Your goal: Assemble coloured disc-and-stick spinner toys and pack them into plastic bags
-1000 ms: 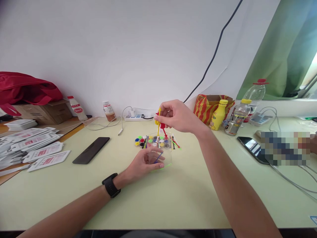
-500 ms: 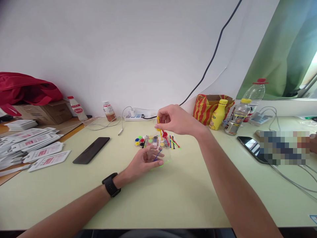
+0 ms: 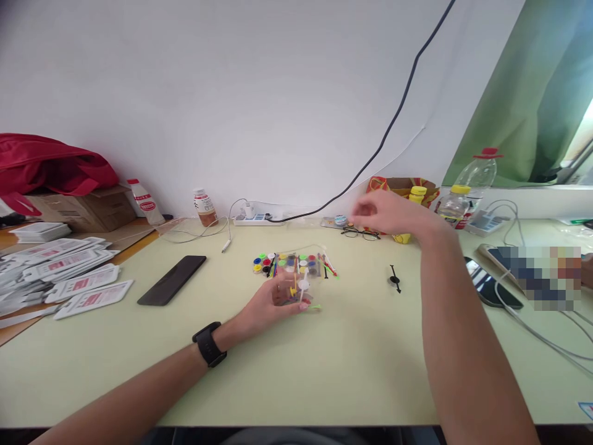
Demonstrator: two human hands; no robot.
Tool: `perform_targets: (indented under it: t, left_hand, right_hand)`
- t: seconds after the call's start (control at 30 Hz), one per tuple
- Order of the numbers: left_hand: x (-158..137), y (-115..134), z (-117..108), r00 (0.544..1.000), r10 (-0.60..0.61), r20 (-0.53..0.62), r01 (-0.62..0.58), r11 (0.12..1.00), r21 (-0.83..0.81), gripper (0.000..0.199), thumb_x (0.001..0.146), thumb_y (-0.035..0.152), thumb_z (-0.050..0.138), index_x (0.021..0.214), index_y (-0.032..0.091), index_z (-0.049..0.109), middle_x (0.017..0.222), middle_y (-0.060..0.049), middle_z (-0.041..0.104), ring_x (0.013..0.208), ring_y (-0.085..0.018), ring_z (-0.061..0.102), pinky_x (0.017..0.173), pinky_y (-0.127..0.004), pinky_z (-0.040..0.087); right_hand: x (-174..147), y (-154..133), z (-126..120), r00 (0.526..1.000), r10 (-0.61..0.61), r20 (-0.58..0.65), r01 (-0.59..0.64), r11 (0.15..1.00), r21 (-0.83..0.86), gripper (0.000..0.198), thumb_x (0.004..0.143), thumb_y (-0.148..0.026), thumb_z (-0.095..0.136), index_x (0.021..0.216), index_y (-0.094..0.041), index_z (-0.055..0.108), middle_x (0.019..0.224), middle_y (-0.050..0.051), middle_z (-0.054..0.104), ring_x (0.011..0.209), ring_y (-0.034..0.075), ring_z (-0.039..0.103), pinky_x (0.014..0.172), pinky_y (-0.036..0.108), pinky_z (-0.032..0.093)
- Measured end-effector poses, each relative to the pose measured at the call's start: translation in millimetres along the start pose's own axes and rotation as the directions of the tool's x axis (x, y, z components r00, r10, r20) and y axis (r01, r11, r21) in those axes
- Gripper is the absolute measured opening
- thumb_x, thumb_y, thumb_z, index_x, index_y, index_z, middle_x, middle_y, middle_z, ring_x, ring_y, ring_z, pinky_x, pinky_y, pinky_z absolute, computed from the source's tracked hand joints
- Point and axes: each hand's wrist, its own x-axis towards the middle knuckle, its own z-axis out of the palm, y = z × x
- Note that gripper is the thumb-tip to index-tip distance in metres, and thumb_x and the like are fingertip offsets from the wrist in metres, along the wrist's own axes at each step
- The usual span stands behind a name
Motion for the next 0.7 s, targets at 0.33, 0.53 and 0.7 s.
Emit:
perform_targets:
  t: [0.33, 0.53, 0.7]
  left_hand:
    - [0, -1, -1, 1.000, -0.023, 0.020, 0.022, 0.999, 0.030, 0.047, 0.079, 0.044, 0.088, 0.112, 0.017, 0.066, 0.111, -0.011, 0.076, 0.103, -0.026, 0.075, 0.094, -0.038, 0.057]
    - [0, -2, -2, 1.000, -0.011, 0.012, 0.011, 0.999, 0.039, 0.043, 0.080, 0.042, 0.087, 0.108, 0.017, 0.065, 0.109, -0.010, 0.076, 0.100, -0.025, 0.074, 0.089, -0.034, 0.056]
    - [-1, -2, -2, 0.999, 0.000, 0.033, -0.002, 0.998, 0.061, 0.040, 0.083, 0.044, 0.085, 0.107, 0.018, 0.065, 0.105, -0.009, 0.076, 0.099, -0.025, 0.074, 0.085, -0.033, 0.056]
  right_hand:
    - [10, 118, 59, 0.656, 0.531, 0.537, -0.666, 0.741, 0.082, 0.024, 0.052, -0.012, 0.089, 0.070, -0.017, 0.074, 0.087, 0.015, 0.075, 0.086, 0.028, 0.073, 0.075, 0.032, 0.062]
    - [12, 89, 31, 0.895, 0.269, 0.355, -0.382, 0.874, 0.300, 0.018, 0.068, -0.028, 0.088, 0.079, -0.018, 0.077, 0.092, 0.015, 0.077, 0.085, 0.026, 0.073, 0.080, 0.037, 0.062]
    - [2, 16, -1, 0.994, -0.067, -0.082, 0.097, 0.887, 0.452, 0.031, 0.079, -0.048, 0.084, 0.089, -0.020, 0.077, 0.090, 0.010, 0.077, 0.079, 0.023, 0.071, 0.074, 0.038, 0.060]
